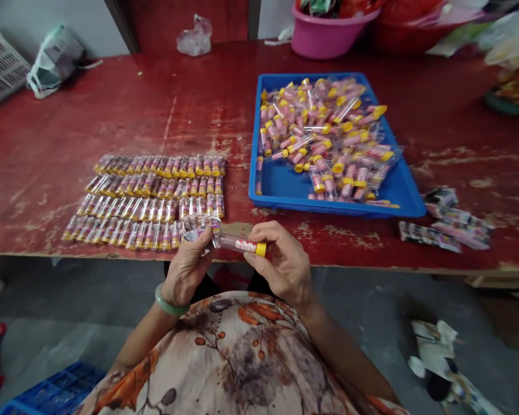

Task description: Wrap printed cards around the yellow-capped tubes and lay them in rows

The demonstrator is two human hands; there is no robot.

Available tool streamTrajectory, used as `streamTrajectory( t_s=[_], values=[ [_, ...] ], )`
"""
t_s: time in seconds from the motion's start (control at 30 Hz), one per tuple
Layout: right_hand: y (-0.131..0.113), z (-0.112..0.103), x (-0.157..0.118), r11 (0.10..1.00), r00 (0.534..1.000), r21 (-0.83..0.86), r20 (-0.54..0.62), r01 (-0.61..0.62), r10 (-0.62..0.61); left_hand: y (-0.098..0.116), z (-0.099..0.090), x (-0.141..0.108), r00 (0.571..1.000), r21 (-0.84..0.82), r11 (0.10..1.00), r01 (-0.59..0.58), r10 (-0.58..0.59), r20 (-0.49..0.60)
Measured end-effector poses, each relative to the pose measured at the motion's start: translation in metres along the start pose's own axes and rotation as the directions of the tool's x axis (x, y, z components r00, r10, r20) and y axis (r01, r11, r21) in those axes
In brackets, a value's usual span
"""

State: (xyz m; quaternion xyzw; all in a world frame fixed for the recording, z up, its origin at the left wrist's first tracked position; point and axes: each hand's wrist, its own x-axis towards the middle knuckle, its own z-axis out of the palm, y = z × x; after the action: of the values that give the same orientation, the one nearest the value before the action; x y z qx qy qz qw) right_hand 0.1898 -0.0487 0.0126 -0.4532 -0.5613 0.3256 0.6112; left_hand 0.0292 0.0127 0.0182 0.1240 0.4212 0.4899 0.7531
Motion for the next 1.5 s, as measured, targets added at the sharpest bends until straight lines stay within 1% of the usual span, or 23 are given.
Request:
streamTrajectory(
  t_s=[0.07,0.1,0.2,0.3,0.37,0.5,0.57,0.67,0.7,0.83,0.87,0.9,0.93,1.0,1.07,1.13,1.2,1.3,1.37,1.5],
  values=[
    [0.0,0.002,-0.002,0.997,0.996,-0.057,-0.061,0.059,-0.062,0.0,-0.001,0.002,0.999,-0.04,0.999,-0.008,0.006,-0.051],
    [-0.001,0.002,-0.004,0.994,0.994,-0.069,-0.069,0.082,-0.087,0.001,-0.001,0.002,0.997,-0.056,0.998,-0.01,0.005,-0.082],
    [-0.006,0.003,-0.004,0.983,0.987,-0.098,-0.02,0.154,-0.157,0.001,-0.003,0.002,0.992,-0.079,0.997,-0.004,-0.006,-0.126],
    [-0.008,0.005,-0.001,0.951,0.968,-0.178,0.033,0.251,-0.249,-0.001,-0.005,0.001,0.997,-0.086,0.996,-0.003,-0.003,-0.075],
    [-0.005,0.006,-0.001,0.911,0.949,-0.269,0.043,0.312,-0.312,-0.003,-0.007,-0.001,0.999,-0.097,0.995,0.004,-0.008,-0.048],
    [0.002,0.011,-0.006,0.774,0.891,-0.474,0.052,0.42,-0.451,-0.003,-0.009,-0.004,0.999,-0.107,0.994,0.017,-0.021,-0.044],
    [0.004,0.016,-0.011,0.734,0.878,-0.525,0.056,0.43,-0.475,-0.003,-0.008,-0.007,1.0,-0.096,0.995,0.0,-0.002,-0.019],
    [0.004,0.023,-0.016,0.742,0.882,-0.527,0.029,0.413,-0.47,-0.002,-0.008,-0.01,0.999,-0.074,0.997,-0.028,0.03,0.026],
    [0.005,0.025,-0.017,0.732,0.877,-0.539,0.026,0.416,-0.479,-0.002,-0.008,-0.011,0.999,-0.065,0.997,-0.032,0.034,0.037],
    [0.009,0.032,-0.017,0.607,0.822,-0.636,0.079,0.477,-0.563,-0.004,-0.01,-0.014,0.996,-0.013,1.0,-0.003,0.004,0.086],
    [0.01,0.032,-0.016,0.6,0.813,-0.634,0.081,0.488,-0.576,-0.004,-0.011,-0.014,0.995,-0.001,1.0,0.003,-0.003,0.104],
    [0.011,0.033,-0.014,0.616,0.813,-0.611,0.08,0.497,-0.576,-0.003,-0.011,-0.015,0.992,0.006,1.0,0.006,-0.006,0.123],
    [0.011,0.032,-0.012,0.652,0.825,-0.572,0.08,0.497,-0.559,-0.003,-0.011,-0.015,0.99,0.007,1.0,0.004,-0.005,0.14],
    [0.01,0.03,-0.007,0.754,0.869,-0.45,0.116,0.478,-0.481,0.0,-0.011,-0.015,0.989,-0.005,1.0,-0.009,0.009,0.146],
    [0.006,0.027,-0.003,0.849,0.912,-0.333,0.173,0.41,-0.372,0.003,-0.011,-0.015,0.992,-0.012,1.0,-0.025,0.026,0.126],
    [0.003,0.026,-0.001,0.893,0.932,-0.273,0.169,0.357,-0.321,0.005,-0.011,-0.016,0.992,-0.007,0.999,-0.043,0.043,0.117],
    [0.002,0.027,0.0,0.89,0.932,-0.279,0.111,0.362,-0.344,0.004,-0.01,-0.018,0.989,0.006,0.999,-0.049,0.048,0.138],
    [0.001,0.033,-0.002,0.83,0.901,-0.373,0.035,0.414,-0.433,0.001,-0.008,-0.021,0.985,0.031,0.999,-0.029,0.024,0.174],
    [-0.001,0.036,-0.002,0.801,0.885,-0.423,0.002,0.423,-0.466,-0.002,-0.007,-0.023,0.982,0.04,0.999,-0.017,0.009,0.19],
    [-0.006,0.04,0.0,0.81,0.877,-0.421,-0.066,0.409,-0.477,-0.006,-0.005,-0.025,0.971,0.027,0.999,-0.023,0.016,0.237]
  ],
)
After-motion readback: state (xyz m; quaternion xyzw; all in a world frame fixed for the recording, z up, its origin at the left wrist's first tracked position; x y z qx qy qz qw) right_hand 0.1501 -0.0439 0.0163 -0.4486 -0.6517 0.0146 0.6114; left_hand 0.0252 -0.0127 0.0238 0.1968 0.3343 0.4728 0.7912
